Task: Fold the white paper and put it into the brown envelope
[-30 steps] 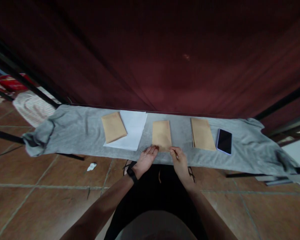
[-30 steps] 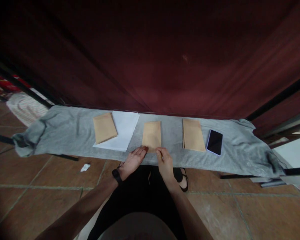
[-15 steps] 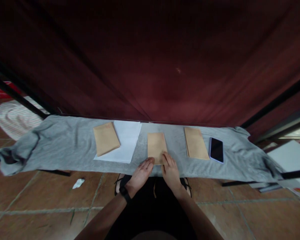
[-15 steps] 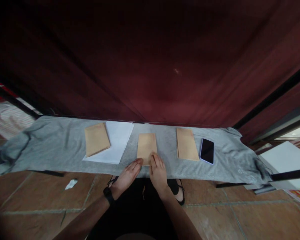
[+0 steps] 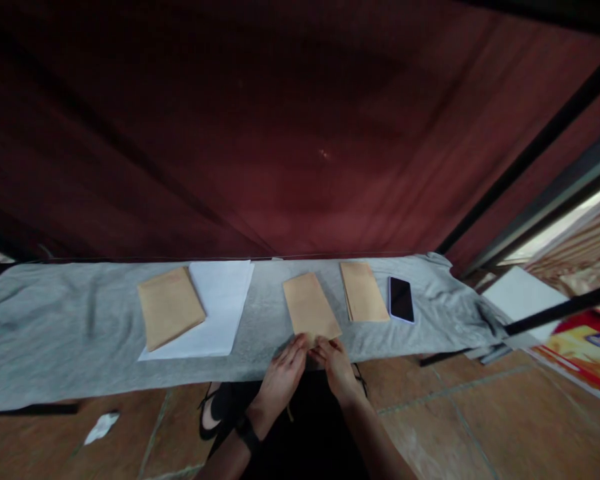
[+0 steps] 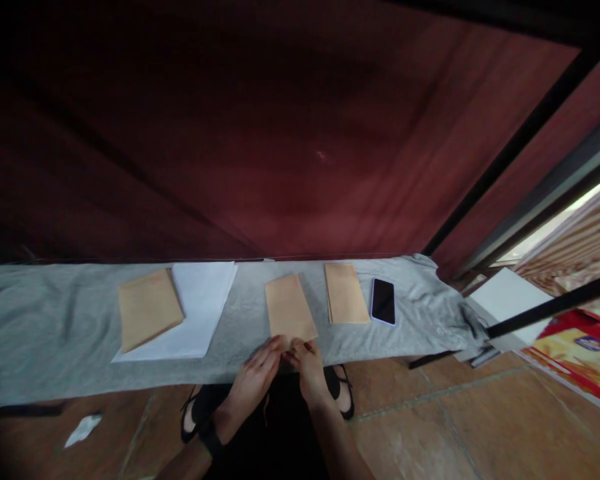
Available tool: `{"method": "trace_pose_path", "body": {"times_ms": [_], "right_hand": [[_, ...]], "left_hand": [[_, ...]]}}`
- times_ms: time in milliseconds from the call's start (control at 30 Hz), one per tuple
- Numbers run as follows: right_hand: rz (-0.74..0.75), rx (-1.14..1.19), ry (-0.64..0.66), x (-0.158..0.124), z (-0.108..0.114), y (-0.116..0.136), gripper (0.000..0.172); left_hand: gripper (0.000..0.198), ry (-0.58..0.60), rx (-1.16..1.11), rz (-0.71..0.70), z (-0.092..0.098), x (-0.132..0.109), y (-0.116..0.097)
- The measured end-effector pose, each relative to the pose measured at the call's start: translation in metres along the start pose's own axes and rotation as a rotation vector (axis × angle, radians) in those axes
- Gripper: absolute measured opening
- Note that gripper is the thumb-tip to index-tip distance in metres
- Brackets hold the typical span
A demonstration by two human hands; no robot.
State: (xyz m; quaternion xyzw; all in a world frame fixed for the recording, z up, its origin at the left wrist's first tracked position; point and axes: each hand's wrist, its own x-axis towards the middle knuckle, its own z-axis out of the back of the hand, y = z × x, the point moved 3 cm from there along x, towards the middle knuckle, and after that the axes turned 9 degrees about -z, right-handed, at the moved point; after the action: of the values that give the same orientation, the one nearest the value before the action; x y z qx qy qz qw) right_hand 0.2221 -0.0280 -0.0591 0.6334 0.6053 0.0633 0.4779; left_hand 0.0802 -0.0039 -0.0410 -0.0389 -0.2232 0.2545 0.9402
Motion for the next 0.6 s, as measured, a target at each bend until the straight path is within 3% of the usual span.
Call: {"method": "trace_pose_path", "body": {"times_ms": [200, 333, 600], "right_hand": [[0.208, 0.001, -0.077, 0.015, 0.037, 0.062, 0.033], [0.257, -0.035, -0.162, 0.029, 0.065, 0.098, 0.034], [0.245, -0.042, -0.231, 0.041, 0.096, 0.109, 0.030]], "left_hand": [[0.033, -0.067, -0.010, -0.003, 0.001, -0.025, 0.022], [0.034, -0.069, -0.027, 0.012, -0.002, -0.033, 0.029], [0.037, -0.084, 0.004, 0.014, -0.009, -0.033, 0.025]]}}
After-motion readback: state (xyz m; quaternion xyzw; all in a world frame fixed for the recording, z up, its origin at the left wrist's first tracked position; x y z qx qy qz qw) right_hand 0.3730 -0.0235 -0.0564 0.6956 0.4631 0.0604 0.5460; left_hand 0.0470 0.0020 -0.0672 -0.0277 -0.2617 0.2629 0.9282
